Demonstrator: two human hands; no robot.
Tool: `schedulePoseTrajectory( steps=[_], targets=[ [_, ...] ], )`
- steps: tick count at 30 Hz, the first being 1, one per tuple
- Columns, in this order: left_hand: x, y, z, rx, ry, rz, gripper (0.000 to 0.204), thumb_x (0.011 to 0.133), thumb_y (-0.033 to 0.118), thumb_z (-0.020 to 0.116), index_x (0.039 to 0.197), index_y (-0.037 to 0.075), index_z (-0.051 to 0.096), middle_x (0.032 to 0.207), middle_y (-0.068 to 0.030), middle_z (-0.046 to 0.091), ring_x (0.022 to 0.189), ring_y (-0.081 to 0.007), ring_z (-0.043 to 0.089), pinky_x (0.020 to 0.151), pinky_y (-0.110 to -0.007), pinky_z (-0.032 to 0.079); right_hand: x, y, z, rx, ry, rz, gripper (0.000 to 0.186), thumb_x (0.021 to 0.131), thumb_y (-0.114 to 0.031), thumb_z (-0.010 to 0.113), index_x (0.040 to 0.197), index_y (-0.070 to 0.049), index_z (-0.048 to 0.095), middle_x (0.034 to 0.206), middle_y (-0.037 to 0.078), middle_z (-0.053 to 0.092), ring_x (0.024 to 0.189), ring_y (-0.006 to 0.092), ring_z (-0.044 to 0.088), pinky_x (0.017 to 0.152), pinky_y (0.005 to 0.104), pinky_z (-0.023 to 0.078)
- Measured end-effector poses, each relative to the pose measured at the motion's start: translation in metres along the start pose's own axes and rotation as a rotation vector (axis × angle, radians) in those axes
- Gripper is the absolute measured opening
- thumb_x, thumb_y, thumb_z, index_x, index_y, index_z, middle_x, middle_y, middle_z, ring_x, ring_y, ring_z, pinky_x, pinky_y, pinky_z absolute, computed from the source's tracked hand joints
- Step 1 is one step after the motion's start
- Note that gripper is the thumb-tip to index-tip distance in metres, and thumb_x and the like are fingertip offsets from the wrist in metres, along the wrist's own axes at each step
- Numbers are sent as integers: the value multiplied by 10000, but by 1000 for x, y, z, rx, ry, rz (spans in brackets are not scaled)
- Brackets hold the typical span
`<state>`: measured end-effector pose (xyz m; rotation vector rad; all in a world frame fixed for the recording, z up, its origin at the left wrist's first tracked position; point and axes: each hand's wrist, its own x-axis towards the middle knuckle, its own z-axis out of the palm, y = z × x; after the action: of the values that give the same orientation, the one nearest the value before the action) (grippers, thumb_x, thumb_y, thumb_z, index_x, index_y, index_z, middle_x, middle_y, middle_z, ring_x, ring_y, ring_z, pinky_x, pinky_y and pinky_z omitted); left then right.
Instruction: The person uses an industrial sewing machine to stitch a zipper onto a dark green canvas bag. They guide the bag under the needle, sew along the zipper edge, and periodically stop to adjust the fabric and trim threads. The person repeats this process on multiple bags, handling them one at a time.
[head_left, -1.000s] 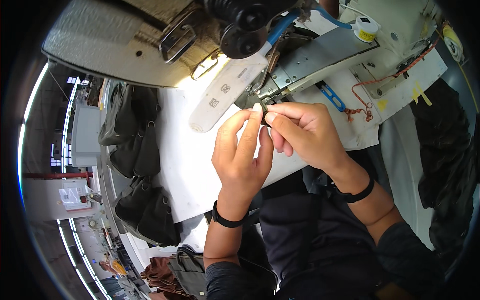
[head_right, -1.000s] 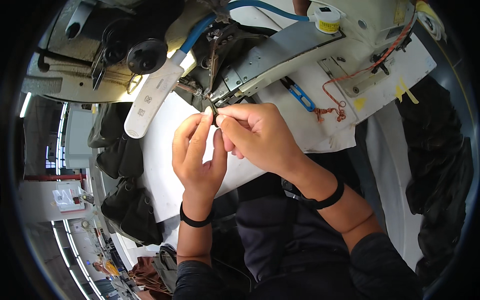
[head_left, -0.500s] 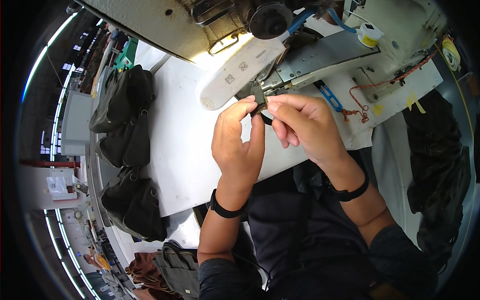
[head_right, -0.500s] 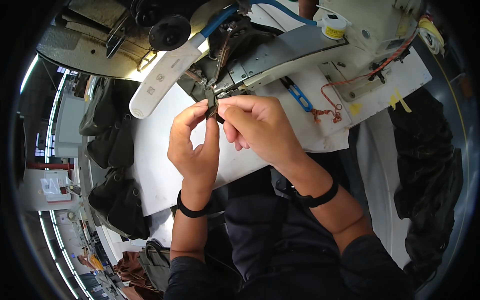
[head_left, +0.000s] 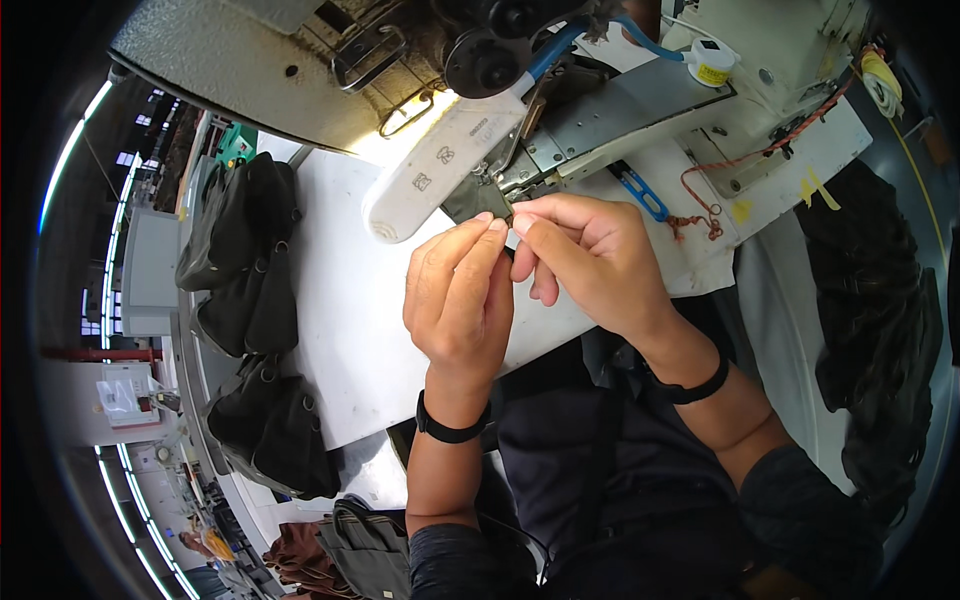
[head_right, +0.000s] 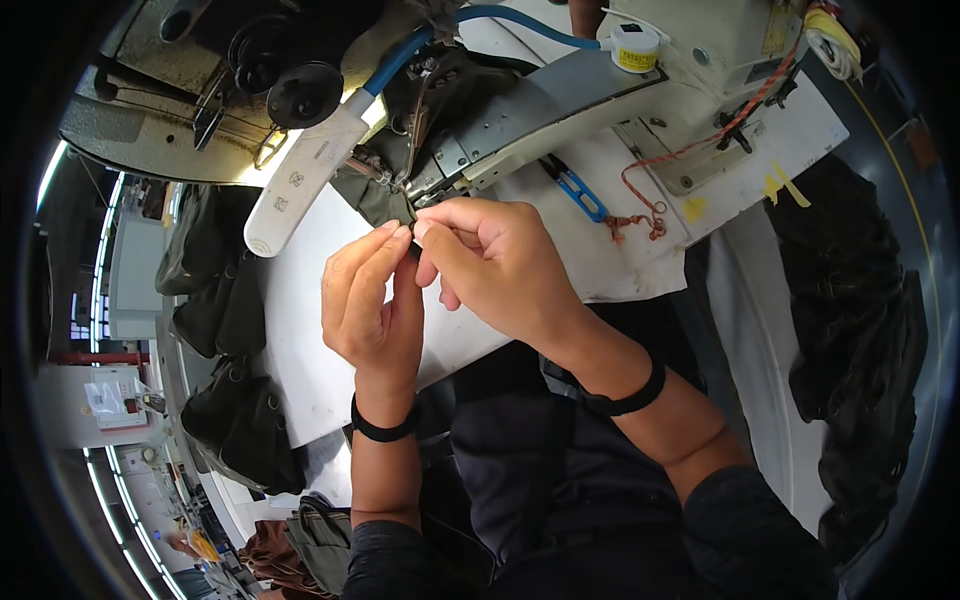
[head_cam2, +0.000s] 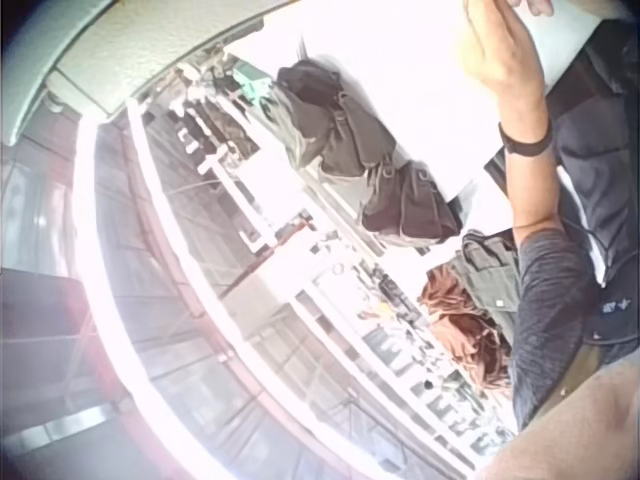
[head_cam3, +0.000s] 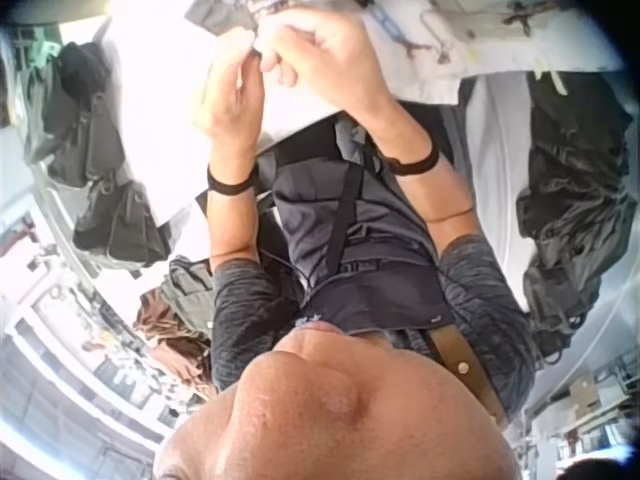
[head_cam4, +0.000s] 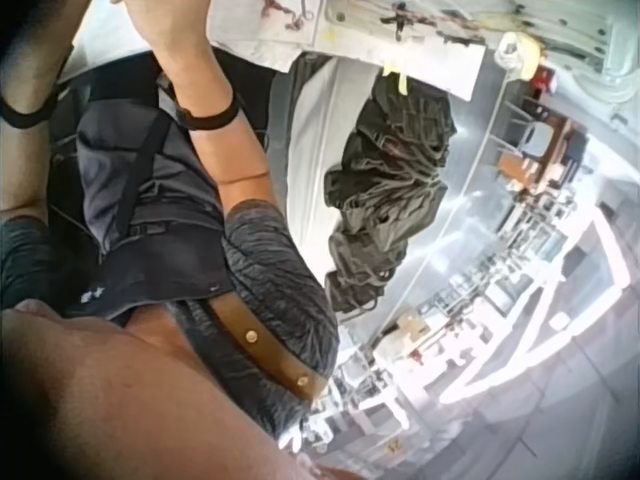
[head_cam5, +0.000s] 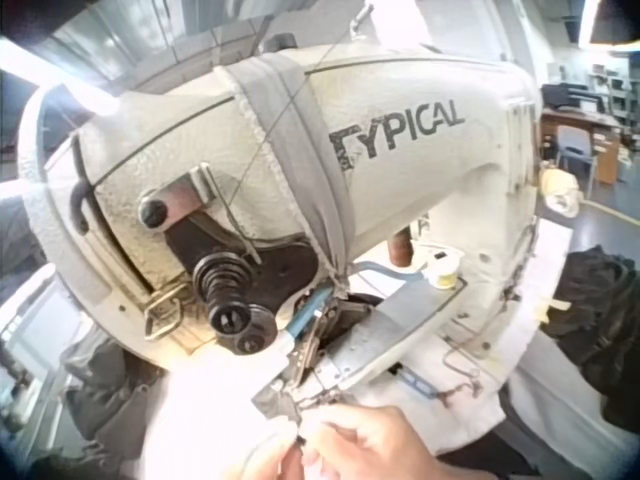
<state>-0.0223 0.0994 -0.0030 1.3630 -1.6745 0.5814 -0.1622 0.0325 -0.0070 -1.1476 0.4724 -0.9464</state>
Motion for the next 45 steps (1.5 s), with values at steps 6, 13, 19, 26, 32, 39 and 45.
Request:
schedulePoseTrajectory(
  steps=[6,13,19,26,32,39,45],
  targets=[
    [1,-3,0,6,-5,41,319,722,-109,808,1014,7,757,988,-99,739,910,-265,731,772,-348,591,3,1,-2,27,-6,39,220,1033,-145,632,1063,55,719,726,55,704,553,68,618,508,224,465],
    [-4,-2,1,-22,-8,-66,315,770,-103,781,1057,12,721,1061,-130,729,973,-299,711,850,-378,578,10,4,10,101,69,45,171,1014,-112,661,935,36,692,685,37,672,555,51,585,499,220,449],
    [-2,-3,12,-109,19,-229,302,815,-97,737,1095,11,702,1119,-161,743,1037,-330,722,908,-395,578,6,7,26,110,163,-33,179,1006,-84,657,873,36,662,663,25,661,556,40,569,497,222,443],
    [-1,-18,6,-133,13,-187,282,803,-88,729,1055,36,753,1064,-113,788,939,-250,745,815,-336,587,7,10,33,107,202,-54,187,1004,-86,662,861,34,659,631,28,645,525,45,564,476,228,440],
    [-2,-21,8,-140,19,-187,275,795,-81,733,1033,51,772,1049,-94,795,913,-233,738,794,-330,577,7,9,29,128,196,-6,178,1007,-103,668,889,29,678,616,24,629,491,56,555,454,225,438],
    [3,-20,8,-132,4,-200,263,813,-107,728,1044,15,763,1052,-137,776,935,-240,737,783,-321,601,13,9,26,152,187,21,189,1010,-115,665,899,37,684,645,35,647,486,63,560,446,224,436],
    [3,-21,10,-102,6,-188,252,822,-116,730,1047,-5,756,1058,-146,772,953,-234,740,780,-318,617,16,11,28,180,208,34,218,1009,-139,667,889,42,684,650,46,656,478,73,557,448,229,438]
  ],
)
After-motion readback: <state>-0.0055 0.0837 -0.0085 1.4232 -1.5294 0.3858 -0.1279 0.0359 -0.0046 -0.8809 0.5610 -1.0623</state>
